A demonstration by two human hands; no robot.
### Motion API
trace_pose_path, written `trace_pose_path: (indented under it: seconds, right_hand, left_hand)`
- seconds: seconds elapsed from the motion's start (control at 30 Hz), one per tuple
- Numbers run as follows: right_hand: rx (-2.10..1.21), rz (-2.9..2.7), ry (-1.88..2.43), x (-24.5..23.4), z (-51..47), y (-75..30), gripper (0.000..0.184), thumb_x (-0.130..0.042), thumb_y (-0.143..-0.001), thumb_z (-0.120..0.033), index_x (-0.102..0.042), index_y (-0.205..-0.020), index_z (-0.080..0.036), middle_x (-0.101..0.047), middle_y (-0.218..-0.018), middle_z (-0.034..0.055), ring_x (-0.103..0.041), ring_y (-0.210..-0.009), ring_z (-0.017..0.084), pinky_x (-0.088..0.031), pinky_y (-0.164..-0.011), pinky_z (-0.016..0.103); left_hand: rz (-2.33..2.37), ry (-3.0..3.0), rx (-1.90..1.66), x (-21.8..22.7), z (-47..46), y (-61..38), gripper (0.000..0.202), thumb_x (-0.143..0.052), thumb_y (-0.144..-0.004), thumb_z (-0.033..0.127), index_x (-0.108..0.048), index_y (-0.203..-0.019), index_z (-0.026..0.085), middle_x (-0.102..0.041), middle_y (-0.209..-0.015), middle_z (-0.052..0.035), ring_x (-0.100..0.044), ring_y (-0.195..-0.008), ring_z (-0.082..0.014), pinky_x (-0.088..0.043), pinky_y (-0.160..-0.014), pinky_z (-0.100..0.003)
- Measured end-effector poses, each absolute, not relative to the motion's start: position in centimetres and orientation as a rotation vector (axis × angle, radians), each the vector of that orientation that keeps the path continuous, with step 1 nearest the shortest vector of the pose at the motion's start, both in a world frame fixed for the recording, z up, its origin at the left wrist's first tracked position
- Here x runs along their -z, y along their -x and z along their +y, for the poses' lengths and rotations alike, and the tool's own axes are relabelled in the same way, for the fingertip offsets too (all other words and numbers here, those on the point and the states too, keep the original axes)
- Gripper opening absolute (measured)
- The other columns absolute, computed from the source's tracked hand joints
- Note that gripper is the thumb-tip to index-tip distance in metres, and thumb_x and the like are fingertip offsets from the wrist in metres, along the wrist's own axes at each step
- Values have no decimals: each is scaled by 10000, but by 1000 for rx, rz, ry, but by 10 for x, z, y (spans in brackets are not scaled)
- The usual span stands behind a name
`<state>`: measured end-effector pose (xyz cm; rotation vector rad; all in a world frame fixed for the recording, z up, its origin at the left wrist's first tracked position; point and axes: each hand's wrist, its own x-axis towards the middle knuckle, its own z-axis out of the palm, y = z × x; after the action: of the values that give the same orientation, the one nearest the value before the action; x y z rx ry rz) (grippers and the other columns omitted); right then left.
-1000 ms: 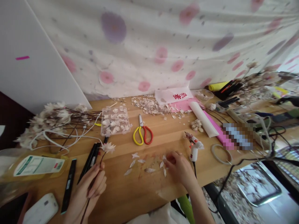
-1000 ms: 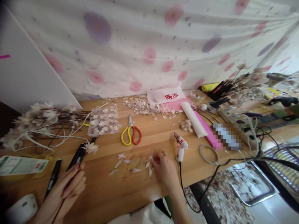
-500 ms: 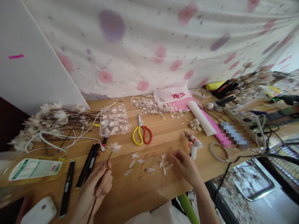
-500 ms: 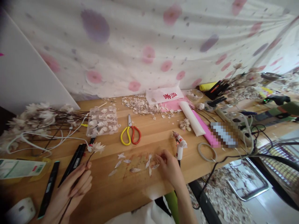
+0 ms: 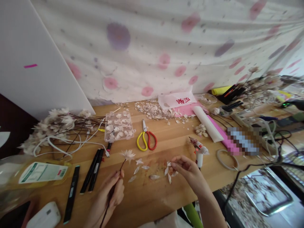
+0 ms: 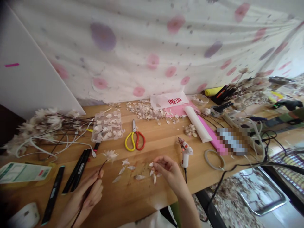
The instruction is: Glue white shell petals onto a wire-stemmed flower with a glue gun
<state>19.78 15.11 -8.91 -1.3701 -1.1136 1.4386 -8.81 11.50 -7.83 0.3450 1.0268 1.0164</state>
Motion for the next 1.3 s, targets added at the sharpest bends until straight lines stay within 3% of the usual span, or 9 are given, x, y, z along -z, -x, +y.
trace_pose_path:
  seconds: [0.23, 0.4, 0.57, 0.8, 1.3]
  right_hand:
    - [-1440, -1141, 1257, 69, 146, -186, 269, -808, -791, -420, -681, -865, -195, -718, -772, 23, -639, -666, 118, -512, -623, 216]
    - [-1079, -1422, 1117, 31, 147, -167, 43, -712, -893, -264, -693, -928, -247, -690, -807, -7, -641, -724, 115, -518, -640, 191]
    - [-605, -1612, 943, -5, 158, -145, 187, -666, -888, -101, -651, -991, -256, -688, -815, -28, -652, -722, 109, -536, -675, 201]
    - [-285, -1607, 926, -25, 171, -124, 193, -660, -880, -81, -610, -984, -235, -689, -813, -30, -640, -730, 115, -523, -688, 235]
    - [-188, -1651, 977, -26, 170, -131, 213, -679, -882, -94, -603, -1023, -234, -689, -819, -28, -626, -744, 127, -507, -680, 253]
  left_hand:
    - [1044, -457, -1078, 68, 125, 76, 337, -764, -769, 492, -628, -738, 185, -367, -331, 122, -166, -344, -53, -221, -377, -191]
    - [1058, -592, -1109, 46, 137, 63, 315, -727, -806, 488, -658, -764, 184, -382, -319, 114, -161, -313, -51, -182, -361, -198]
    - [1118, -748, -1145, 20, 148, 54, 317, -731, -774, 535, -670, -754, 225, -397, -343, 101, -218, -299, -83, -237, -343, -235]
    - [883, -765, -1112, -1, 148, 45, 357, -690, -827, 552, -687, -772, 199, -346, -331, 116, -136, -300, -46, -182, -351, -199]
    - [520, -731, -1048, 6, 142, 35, 246, -559, -977, 396, -688, -889, 206, -344, -372, 127, -139, -286, -28, -195, -349, -139]
